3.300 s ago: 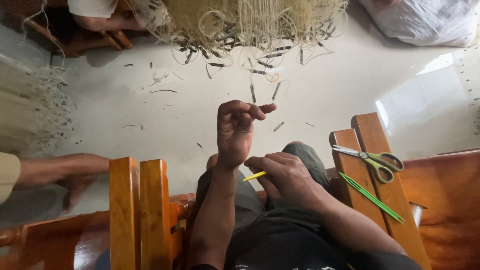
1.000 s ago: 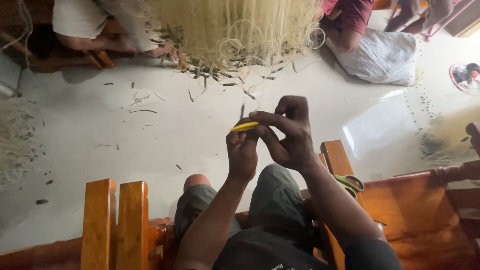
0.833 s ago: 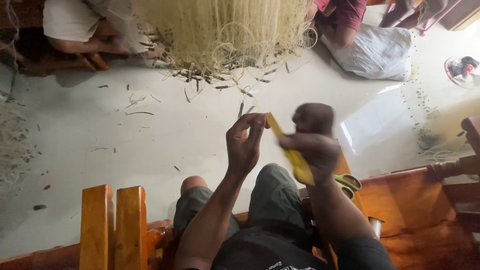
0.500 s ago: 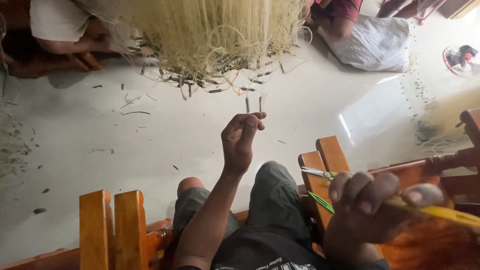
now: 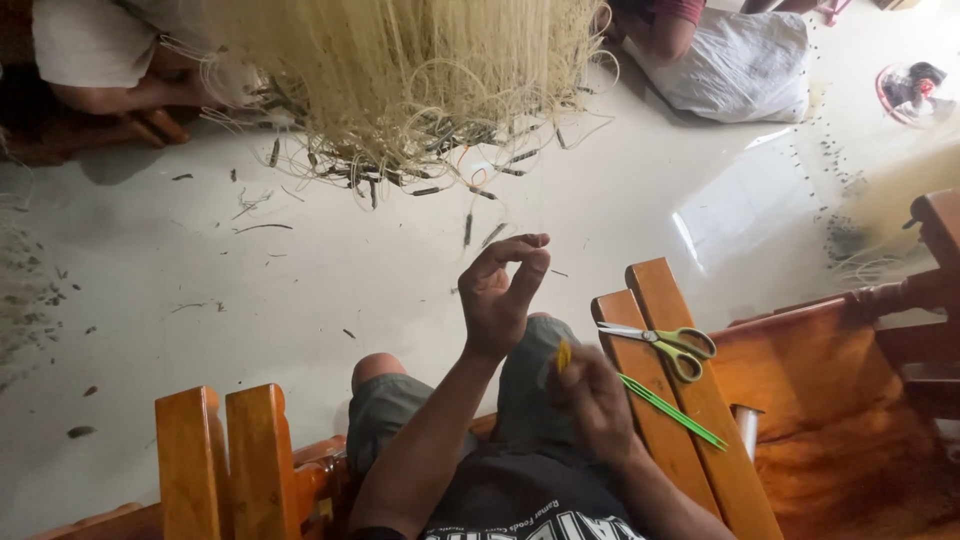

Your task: Repairing a fishing net by weaving a netting needle through the mesh and tying knots.

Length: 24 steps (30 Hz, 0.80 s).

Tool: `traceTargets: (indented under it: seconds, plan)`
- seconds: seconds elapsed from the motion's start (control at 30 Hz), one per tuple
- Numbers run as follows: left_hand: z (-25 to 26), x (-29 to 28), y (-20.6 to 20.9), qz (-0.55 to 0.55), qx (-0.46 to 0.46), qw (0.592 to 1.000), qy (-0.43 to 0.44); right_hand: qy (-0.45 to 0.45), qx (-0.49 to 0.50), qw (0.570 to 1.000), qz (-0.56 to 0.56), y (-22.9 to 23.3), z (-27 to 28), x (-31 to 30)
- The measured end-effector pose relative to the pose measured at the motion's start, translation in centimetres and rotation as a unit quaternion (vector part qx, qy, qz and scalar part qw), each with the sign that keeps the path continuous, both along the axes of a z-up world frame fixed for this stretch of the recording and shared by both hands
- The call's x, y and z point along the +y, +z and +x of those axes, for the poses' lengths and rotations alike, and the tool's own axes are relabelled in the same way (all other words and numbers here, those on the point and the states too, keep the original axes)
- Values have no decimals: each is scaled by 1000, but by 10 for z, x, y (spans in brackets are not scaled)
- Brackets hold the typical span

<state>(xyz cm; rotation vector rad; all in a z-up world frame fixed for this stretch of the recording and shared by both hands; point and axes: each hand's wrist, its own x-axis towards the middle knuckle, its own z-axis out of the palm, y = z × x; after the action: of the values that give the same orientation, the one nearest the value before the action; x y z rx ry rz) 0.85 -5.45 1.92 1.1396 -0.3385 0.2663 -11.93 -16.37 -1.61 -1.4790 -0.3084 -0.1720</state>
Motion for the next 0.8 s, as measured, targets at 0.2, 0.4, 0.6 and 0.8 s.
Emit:
traceTargets:
  seconds: [0.2, 0.4, 0.6, 0.8]
  plan:
    - [-1, 17, -28, -218, -23, 972, -82, -70, -9, 986, 149, -21, 29, -17]
    - [19, 52, -60, -215, 100, 969, -62, -96, -1, 974, 207, -33, 25, -37]
    - [35, 24, -54, 27, 208, 974, -80, -92, -15, 971, 220, -21, 21, -32]
    - [46, 3, -44, -20, 111, 970, -215, -82, -31, 966, 242, -29, 24, -37]
